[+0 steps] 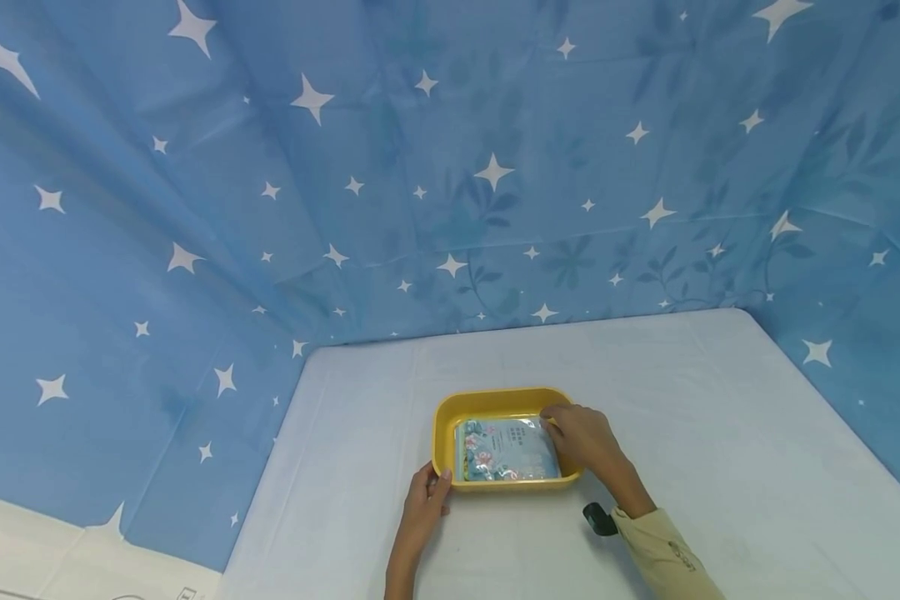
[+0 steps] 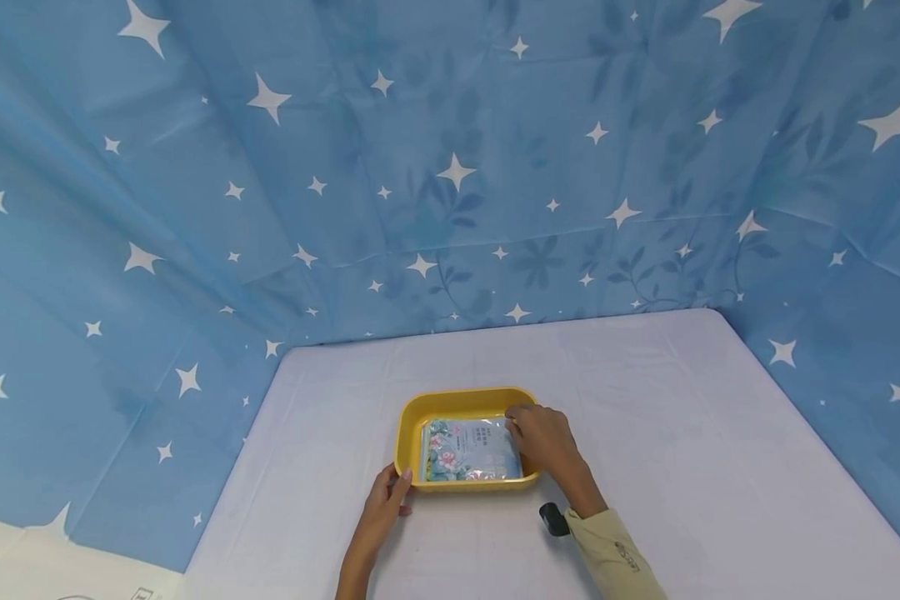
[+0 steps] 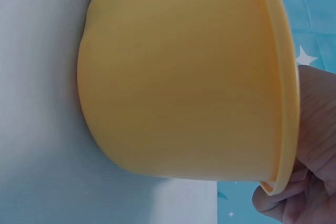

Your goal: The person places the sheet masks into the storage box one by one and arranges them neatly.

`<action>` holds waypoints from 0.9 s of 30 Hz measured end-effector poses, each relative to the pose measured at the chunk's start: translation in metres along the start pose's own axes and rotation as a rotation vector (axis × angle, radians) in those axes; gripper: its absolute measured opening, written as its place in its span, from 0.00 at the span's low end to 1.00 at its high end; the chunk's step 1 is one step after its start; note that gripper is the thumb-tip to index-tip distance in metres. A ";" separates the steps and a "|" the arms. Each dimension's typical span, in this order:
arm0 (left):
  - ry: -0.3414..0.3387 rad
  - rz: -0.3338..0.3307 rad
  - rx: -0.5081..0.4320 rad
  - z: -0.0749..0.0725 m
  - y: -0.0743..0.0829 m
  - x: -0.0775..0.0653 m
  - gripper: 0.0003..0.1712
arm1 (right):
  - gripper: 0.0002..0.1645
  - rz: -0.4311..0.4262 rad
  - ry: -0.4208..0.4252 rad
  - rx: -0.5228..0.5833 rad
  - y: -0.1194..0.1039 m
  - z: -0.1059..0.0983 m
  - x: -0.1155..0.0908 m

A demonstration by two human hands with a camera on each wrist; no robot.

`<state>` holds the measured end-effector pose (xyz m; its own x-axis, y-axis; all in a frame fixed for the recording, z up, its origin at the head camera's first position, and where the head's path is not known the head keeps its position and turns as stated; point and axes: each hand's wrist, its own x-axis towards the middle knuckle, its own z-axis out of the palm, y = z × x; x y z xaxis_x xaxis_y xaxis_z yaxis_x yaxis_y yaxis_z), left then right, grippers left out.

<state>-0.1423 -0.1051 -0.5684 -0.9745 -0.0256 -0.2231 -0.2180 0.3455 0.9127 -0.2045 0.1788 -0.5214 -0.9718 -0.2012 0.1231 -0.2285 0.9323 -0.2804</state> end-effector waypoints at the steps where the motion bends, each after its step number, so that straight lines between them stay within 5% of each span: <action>1: 0.000 0.001 0.000 0.000 0.000 0.000 0.43 | 0.14 -0.003 0.002 0.000 0.000 0.000 0.000; 9: -0.008 0.013 0.001 -0.001 0.002 -0.001 0.43 | 0.13 0.019 0.068 0.086 0.003 0.001 -0.003; 19: -0.019 0.043 -0.012 -0.001 0.001 -0.003 0.41 | 0.12 0.099 0.478 0.486 0.026 0.007 -0.019; 22: -0.023 0.042 -0.005 -0.001 0.000 -0.003 0.41 | 0.19 0.209 0.477 0.584 0.035 0.010 -0.029; 27: -0.027 0.023 0.007 -0.002 0.001 -0.003 0.42 | 0.28 0.322 0.334 0.706 0.044 0.013 -0.054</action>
<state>-0.1392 -0.1063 -0.5667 -0.9775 0.0078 -0.2109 -0.1946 0.3526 0.9153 -0.1630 0.2265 -0.5524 -0.9529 0.2447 0.1792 -0.0344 0.4997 -0.8655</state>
